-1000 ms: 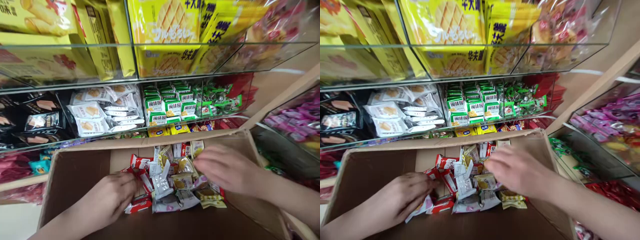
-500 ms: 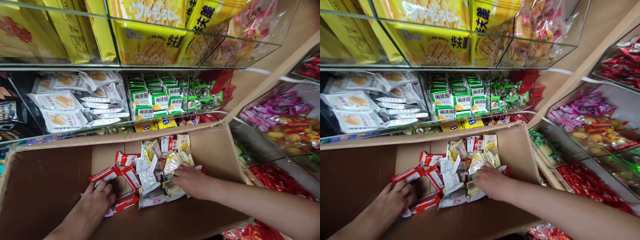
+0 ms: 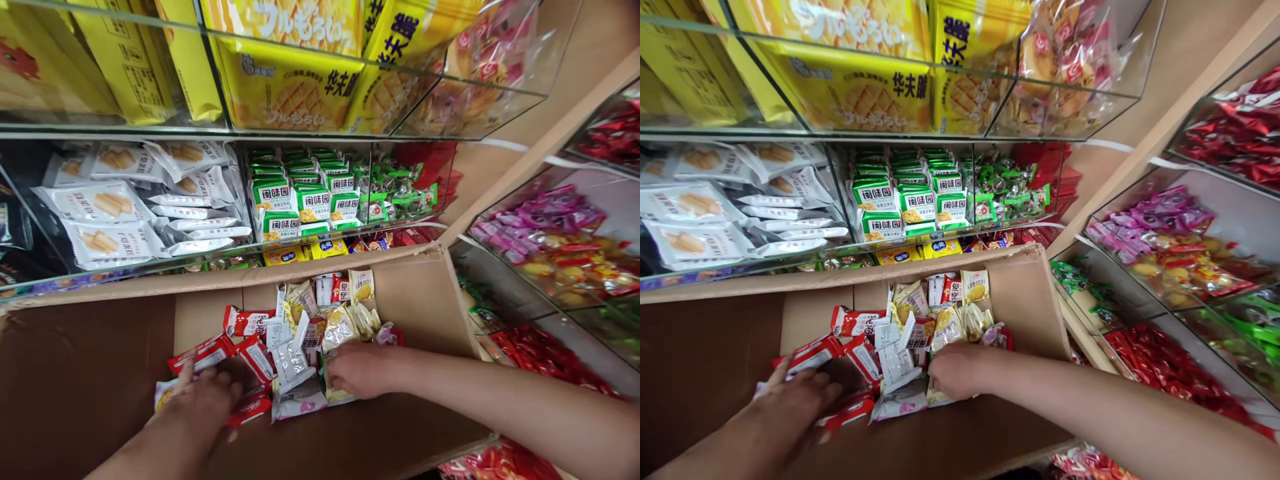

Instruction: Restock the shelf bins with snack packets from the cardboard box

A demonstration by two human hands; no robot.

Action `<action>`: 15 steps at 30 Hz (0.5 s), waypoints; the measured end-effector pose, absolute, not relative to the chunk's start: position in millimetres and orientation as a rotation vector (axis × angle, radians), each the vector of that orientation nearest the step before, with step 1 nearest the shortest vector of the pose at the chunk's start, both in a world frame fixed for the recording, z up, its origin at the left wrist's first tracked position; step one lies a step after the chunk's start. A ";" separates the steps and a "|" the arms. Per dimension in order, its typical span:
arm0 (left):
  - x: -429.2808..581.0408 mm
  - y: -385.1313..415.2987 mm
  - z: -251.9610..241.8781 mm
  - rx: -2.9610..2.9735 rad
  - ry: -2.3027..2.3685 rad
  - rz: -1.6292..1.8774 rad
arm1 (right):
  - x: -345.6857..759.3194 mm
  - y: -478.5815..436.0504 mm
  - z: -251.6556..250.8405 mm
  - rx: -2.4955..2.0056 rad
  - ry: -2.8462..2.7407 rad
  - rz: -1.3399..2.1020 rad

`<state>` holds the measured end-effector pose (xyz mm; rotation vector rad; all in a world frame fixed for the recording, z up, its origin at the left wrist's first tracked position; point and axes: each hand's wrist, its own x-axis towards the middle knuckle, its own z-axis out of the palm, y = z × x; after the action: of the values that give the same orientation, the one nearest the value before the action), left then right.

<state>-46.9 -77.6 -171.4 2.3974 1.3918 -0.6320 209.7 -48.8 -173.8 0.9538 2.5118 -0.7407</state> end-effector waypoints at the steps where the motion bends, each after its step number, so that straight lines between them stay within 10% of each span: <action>1: -38.7 -77.9 -168.5 2.403 1.344 -0.547 | 202.6 -49.3 -182.1 0.928 2.466 -0.692; 15: -6.8 -79.6 -177.4 2.321 1.168 -0.478 | 182.7 -46.9 -213.5 1.343 2.380 -0.598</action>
<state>-6.8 -79.6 -177.4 2.3211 1.1675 -0.4783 182.7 -46.9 -213.5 1.3434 2.3804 -0.5976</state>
